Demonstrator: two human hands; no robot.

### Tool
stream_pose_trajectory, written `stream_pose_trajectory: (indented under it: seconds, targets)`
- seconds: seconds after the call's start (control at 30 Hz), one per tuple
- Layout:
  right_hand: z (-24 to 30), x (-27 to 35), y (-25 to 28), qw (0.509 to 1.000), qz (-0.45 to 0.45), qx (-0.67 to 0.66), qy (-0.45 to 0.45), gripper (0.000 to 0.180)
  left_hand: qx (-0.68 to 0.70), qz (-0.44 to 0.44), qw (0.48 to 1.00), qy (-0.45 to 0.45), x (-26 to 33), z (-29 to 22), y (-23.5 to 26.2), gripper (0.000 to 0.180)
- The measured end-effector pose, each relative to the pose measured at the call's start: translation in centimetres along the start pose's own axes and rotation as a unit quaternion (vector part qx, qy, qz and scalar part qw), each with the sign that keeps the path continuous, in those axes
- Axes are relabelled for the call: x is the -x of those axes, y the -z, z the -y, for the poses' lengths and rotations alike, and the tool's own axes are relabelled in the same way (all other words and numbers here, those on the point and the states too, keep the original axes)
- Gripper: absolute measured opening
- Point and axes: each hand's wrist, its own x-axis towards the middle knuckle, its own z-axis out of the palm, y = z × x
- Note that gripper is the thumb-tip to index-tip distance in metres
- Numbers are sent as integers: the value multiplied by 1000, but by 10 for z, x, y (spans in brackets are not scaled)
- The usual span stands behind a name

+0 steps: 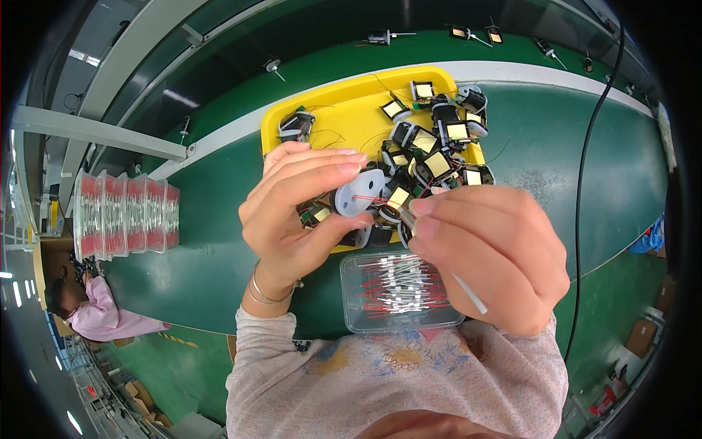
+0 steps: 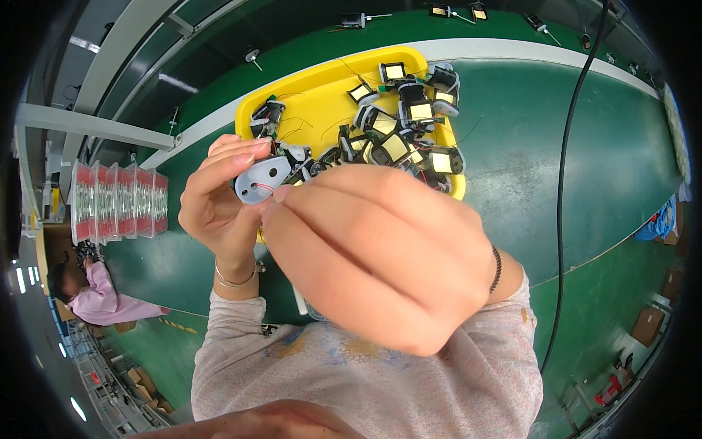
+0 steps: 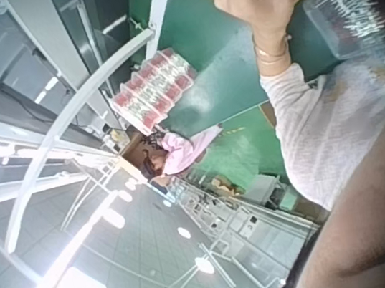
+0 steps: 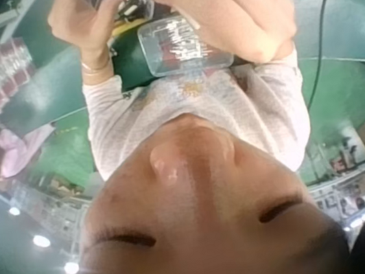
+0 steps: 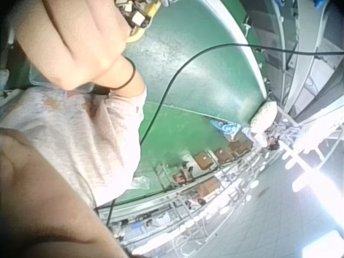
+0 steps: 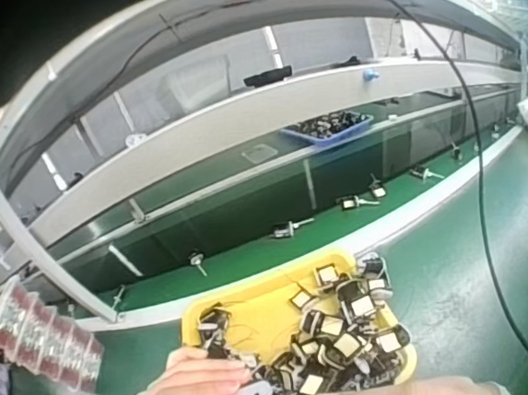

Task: The person inserts red and white wires into small cylindrical electronic components using a thin metal tool. They pick components from a yellow tray, insert the wires, and place the finished units onto the green workbench. The process is repeated continuously throughout the video.

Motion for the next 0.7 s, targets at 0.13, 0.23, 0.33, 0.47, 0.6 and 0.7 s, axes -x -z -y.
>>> stream_pose_trajectory:
  seconds: [0.13, 0.23, 0.33, 0.47, 0.6, 0.7]
  targets:
    - [2, -1, 1, 1000, -4, 9, 14, 26, 3, 4, 1000, 0, -2, -2, 0, 38]
    - [3, 0, 0, 1000, -9, 3, 16, 25, 7, 3, 1000, -4, -2, -1, 1, 39]
    - [2, 0, 1, 1000, -4, -5, 16, 24, 5, 5, 1000, -5, -1, -1, 1, 40]
    - [0, 1, 2, 999, 5, -31, 11, 27, 15, 0, 1000, 2, -1, -3, 2, 40]
    - [1, -3, 6, 998, 17, -62, -11, 32, 32, -6, 999, 5, -1, -4, 4, 39]
    - [-1, -6, 10, 996, 22, -81, -21, 35, 51, -1, 999, 7, -2, -6, 5, 38]
